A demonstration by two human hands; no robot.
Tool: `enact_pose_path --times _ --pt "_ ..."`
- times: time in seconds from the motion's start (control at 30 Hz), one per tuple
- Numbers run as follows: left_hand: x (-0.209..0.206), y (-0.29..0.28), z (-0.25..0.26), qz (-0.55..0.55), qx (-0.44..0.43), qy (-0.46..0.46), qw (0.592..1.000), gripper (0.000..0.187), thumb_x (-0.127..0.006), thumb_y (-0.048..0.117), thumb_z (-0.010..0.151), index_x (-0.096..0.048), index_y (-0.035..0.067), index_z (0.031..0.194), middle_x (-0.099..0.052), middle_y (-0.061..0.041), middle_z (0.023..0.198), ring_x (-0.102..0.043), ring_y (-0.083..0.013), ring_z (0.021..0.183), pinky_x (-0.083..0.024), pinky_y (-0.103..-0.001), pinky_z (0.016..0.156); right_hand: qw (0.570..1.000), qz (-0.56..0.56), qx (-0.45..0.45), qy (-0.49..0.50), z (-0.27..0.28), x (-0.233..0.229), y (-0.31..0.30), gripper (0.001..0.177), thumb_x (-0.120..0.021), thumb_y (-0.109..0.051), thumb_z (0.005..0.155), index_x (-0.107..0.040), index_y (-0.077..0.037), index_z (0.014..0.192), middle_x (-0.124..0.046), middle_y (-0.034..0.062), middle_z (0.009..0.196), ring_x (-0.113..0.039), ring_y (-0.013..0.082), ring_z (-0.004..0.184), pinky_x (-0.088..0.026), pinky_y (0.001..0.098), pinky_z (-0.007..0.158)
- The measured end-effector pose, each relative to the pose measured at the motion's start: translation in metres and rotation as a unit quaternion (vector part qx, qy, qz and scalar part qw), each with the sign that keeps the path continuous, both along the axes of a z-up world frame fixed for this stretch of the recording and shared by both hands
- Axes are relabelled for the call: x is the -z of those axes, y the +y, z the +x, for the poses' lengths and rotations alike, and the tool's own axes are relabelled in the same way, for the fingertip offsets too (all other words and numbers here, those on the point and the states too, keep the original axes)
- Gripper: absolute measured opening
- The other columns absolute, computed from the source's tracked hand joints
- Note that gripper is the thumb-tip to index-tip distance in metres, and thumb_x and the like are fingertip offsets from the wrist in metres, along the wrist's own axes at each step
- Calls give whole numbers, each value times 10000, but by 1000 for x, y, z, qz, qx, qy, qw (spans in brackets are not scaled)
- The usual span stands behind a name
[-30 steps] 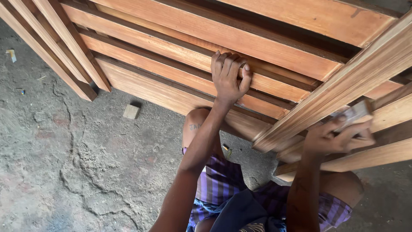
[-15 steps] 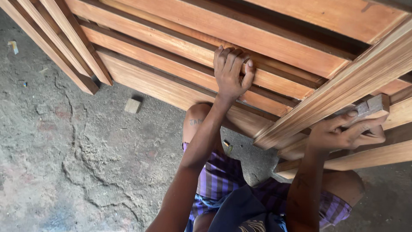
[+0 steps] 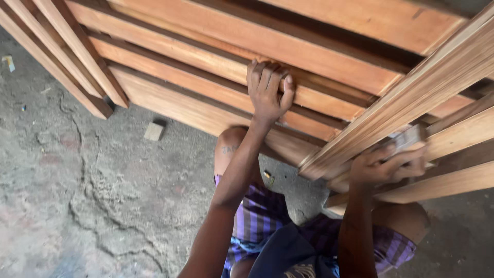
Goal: The person sits on the floor and uses a sanding block to smooth the surface of a wooden slatted structure. They hold the wood steady with one hand while rubbing the sandpaper back and forth along the edges and flat surfaces of the slats.
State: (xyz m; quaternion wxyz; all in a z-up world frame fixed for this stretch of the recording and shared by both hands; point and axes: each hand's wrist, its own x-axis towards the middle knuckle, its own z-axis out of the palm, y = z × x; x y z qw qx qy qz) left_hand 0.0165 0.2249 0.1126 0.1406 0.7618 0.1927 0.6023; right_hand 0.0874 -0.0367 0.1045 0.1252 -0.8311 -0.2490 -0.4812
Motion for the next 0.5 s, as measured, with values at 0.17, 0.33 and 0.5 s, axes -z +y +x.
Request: enact_pose_path --times 0.17,0.33,0.5 --pt "4 -2 -2 -1 -1 6 1000 128 -648 151 915 -676 59 1001 -637 -111 1076 -566 -323 1126 -398 -558 1138 968 165 -136 134 28 -4 3 491 -385 -108 1214 -161 108 1593 -409 209 1344 -692 312 1144 -629 413 886" --pt "3 0 1 9 -3 1 1000 128 -640 150 916 -676 59 998 -635 -108 1064 -569 -318 1124 -387 -551 1138 986 110 -91 90 15 -5 5 538 -366 -119 1177 -139 65 1629 -351 223 1358 -629 325 1230 -656 371 949" --pt "1 -1 1 5 -5 4 1000 124 -634 150 921 -679 71 1004 -637 -96 1055 -572 -301 1113 -392 -548 1142 973 143 -132 127 16 -3 -4 523 -415 -119 1246 -169 80 1661 -392 174 1303 -638 255 1191 -666 316 898"
